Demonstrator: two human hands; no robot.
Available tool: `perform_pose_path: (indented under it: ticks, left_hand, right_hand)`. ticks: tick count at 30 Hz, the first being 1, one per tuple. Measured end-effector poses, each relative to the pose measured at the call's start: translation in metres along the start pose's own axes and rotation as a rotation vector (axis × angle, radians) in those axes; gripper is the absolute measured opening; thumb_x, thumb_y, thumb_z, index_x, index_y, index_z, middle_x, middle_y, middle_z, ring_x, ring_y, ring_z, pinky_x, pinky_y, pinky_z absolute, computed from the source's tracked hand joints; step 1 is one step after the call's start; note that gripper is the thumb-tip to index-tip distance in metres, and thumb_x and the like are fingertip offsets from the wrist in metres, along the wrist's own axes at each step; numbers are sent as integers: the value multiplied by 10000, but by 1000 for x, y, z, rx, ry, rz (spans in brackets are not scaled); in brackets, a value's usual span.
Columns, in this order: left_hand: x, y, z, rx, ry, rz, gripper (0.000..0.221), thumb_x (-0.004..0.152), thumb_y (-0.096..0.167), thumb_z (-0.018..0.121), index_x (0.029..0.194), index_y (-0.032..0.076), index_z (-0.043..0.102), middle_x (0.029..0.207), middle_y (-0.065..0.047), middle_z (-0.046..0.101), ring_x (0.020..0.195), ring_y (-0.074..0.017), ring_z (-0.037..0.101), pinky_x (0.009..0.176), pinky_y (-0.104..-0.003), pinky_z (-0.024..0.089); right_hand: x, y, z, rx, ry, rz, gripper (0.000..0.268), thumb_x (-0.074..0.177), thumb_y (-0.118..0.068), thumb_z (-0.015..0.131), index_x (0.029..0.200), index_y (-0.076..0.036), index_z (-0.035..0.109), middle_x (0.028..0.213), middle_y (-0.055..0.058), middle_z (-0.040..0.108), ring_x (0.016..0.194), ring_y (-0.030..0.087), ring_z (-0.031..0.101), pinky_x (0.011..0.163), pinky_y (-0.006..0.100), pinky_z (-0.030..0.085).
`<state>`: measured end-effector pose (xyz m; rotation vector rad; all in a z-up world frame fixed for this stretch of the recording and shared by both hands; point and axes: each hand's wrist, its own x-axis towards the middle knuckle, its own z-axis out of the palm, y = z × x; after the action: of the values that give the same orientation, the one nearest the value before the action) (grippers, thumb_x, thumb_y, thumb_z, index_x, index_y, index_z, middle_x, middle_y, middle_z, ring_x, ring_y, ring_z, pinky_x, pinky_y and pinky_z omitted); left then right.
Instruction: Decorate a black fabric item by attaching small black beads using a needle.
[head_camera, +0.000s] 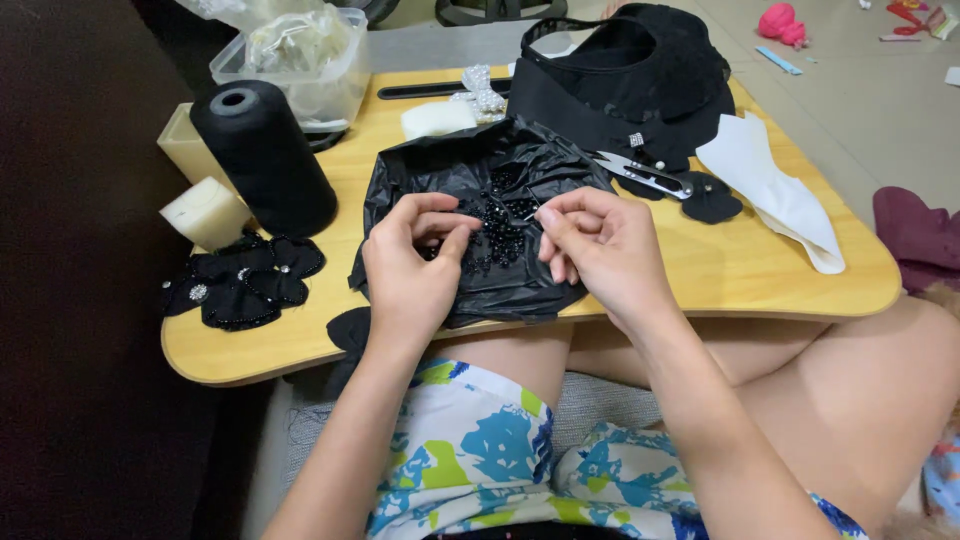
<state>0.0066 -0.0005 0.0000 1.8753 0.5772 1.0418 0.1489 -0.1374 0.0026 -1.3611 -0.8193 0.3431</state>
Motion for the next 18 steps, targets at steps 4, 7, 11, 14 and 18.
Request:
perform_pose_path:
  ticks: [4,7,11,14,18]
  left_hand:
    - [0,0,2,14,22,0,233,826,10,723,1044,92,707,844,-14,813,758,-113,735,760,-205,543]
    - [1,2,5,74,22,44,212,818,15,738,1010,102,722,841,-14,808,775,-141,748,746,-241,554]
    - [10,3,13,347,-58,286,202,788,94,806,985,121,775,919,-56,772,881,-264,741,789,-350,581]
    - [16,10,20,459,-217,357,275,824,193,806,1074,82,777,1064,-101,752,1022,-331,715,876,-434,571]
    - [31,0,19,603,-268,393,195,856,234,793,1010,117,810,993,-75,763,982,-311,714,856,-431,579]
  right_hand:
    - [-1,-2,-1,20,-6,4,111,994,-62,646,1010,39,690,627,142,667,418,134,608,367,203,463]
    - [-2,-6,-1,24,-10,3,111,995,-52,643,996,45,697,627,160,675,417,153,625,366,219,482]
    - [-2,-4,-1,16,-15,-4,115,997,-52,636,1001,49,692,628,156,674,422,151,623,367,219,479]
    - [-2,-2,-2,14,-17,-11,113,993,-47,634,996,51,690,624,157,670,423,150,624,362,219,477]
    - [-2,0,-2,-25,-24,-27,123,993,-49,632,991,59,692,632,163,674,423,160,629,361,231,480]
